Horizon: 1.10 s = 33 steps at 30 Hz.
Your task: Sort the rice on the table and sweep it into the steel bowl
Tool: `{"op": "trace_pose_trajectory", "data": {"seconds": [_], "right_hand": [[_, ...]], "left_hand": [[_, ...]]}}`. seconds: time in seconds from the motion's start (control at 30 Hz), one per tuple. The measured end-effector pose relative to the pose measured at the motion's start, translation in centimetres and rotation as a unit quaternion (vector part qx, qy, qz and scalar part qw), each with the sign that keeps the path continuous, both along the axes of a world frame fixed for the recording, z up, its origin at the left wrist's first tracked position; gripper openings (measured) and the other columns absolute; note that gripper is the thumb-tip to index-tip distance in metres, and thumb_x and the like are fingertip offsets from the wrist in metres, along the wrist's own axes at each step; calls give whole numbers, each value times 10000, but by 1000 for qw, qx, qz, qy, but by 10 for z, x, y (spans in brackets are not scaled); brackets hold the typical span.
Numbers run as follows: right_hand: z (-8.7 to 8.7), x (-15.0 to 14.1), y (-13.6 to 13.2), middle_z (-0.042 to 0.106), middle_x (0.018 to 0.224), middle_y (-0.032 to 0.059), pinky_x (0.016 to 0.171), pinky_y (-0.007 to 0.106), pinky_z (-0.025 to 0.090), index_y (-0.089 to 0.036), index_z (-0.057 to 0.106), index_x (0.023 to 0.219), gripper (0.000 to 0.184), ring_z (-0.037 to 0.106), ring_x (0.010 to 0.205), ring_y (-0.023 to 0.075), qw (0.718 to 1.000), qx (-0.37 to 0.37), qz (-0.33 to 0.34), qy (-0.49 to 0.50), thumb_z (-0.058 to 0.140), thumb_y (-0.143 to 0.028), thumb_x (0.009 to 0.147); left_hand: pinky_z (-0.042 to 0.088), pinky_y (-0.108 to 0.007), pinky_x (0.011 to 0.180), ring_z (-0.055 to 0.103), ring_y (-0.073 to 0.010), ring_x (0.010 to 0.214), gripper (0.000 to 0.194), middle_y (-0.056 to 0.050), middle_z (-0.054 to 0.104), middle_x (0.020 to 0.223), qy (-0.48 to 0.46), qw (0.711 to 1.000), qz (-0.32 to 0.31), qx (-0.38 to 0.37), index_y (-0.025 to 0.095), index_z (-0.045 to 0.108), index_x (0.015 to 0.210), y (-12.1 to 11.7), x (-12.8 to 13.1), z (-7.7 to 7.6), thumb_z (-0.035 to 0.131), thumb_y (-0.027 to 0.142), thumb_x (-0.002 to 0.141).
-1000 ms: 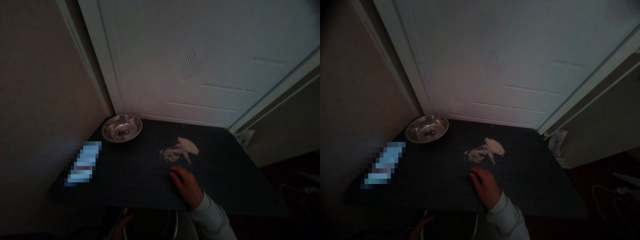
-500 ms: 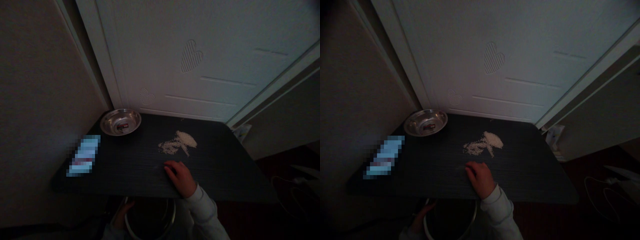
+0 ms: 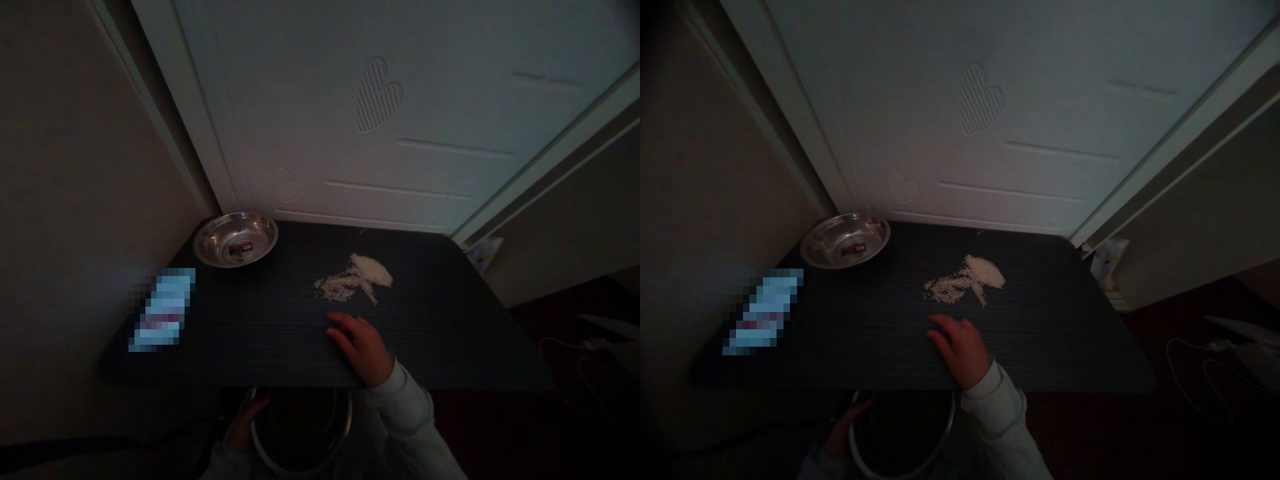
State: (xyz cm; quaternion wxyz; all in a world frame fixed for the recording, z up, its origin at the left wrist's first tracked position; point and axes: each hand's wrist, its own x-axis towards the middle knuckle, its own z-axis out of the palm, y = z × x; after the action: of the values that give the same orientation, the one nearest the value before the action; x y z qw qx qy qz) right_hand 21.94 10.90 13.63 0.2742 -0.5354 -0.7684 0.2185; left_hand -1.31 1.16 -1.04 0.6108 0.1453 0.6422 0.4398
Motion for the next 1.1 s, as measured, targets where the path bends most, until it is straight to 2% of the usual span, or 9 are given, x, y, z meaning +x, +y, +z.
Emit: {"op": "trace_pose_trajectory", "data": {"seconds": [0.07, 0.17, 0.3, 0.37, 0.6, 0.73, 0.83, 0.97, 1.1], "right_hand": [[-1, 1, -1, 667, 883, 32, 698, 282, 451, -207, 579, 1038, 244, 590, 747, 150, 1000, 1, 5, 22, 466, -251, 826], [-2, 2, -3, 645, 934, 44, 746, 295, 448, -201, 565, 1025, 245, 586, 830, 156, 998, 2, 5, 62, 429, -199, 821], [-3, 4, -5, 626, 823, 26, 739, 285, 452, -200, 531, 1011, 270, 580, 794, 147, 993, -20, -2, 113, 429, -136, 770], [-3, 4, -5, 627, 829, 26, 744, 287, 450, -201, 529, 989, 260, 581, 802, 149, 992, -28, -5, 123, 430, -128, 760], [0, 3, -3, 659, 887, 30, 744, 302, 416, -194, 541, 992, 244, 589, 816, 154, 997, -9, 27, 68, 436, -144, 777], [2, 1, -3, 673, 876, 18, 722, 304, 375, -197, 575, 940, 216, 603, 785, 146, 998, 1, 58, 37, 462, -136, 767], [3, 0, -4, 676, 843, 10, 722, 301, 358, -200, 593, 915, 206, 599, 764, 140, 997, 1, 76, 25, 479, -132, 758], [4, -2, -10, 671, 803, 0, 708, 299, 342, -203, 601, 908, 218, 583, 741, 138, 994, -5, 105, 15, 482, -118, 746], [4, -3, -17, 671, 799, -10, 706, 295, 328, -208, 600, 903, 222, 575, 737, 130, 992, -12, 125, 13, 481, -113, 741]], "left_hand": [[294, -437, 1005, 530, -352, 1057, 85, -83, 727, 727, 0, 1000, -4, -2, 224, 652, 465, 1, 0, 3, 688, 242, 390], [296, -447, 1000, 542, -353, 1043, 67, -87, 724, 700, -29, 999, -23, -13, 225, 611, 427, 6, 7, 23, 677, 233, 426], [306, -468, 986, 555, -366, 1019, 104, -90, 710, 614, -79, 996, -25, -38, 232, 572, 389, 12, 19, 46, 657, 258, 442], [315, -470, 981, 553, -360, 1023, 90, -73, 715, 623, -73, 997, -13, -20, 239, 577, 401, 13, 20, 45, 658, 257, 433], [241, -479, 1020, 507, -377, 1077, 71, -86, 696, 577, -10, 1000, -1, -28, 224, 619, 437, 7, 8, 17, 666, 202, 389], [337, -458, 966, 528, -341, 1061, 59, -79, 717, 688, -36, 999, 9, 10, 235, 590, 443, 9, 14, 23, 646, 248, 455], [364, -452, 945, 553, -346, 1022, 80, -72, 718, 682, -39, 999, 29, 6, 235, 571, 413, 11, 18, 27, 648, 251, 426], [321, -480, 970, 572, -360, 984, 83, -62, 700, 582, -31, 999, 15, -38, 234, 567, 386, 11, 18, 32, 647, 248, 406], [286, -478, 994, 568, -376, 987, 70, -72, 695, 555, -32, 998, -15, -52, 243, 573, 369, 13, 20, 49, 639, 239, 391]]}}
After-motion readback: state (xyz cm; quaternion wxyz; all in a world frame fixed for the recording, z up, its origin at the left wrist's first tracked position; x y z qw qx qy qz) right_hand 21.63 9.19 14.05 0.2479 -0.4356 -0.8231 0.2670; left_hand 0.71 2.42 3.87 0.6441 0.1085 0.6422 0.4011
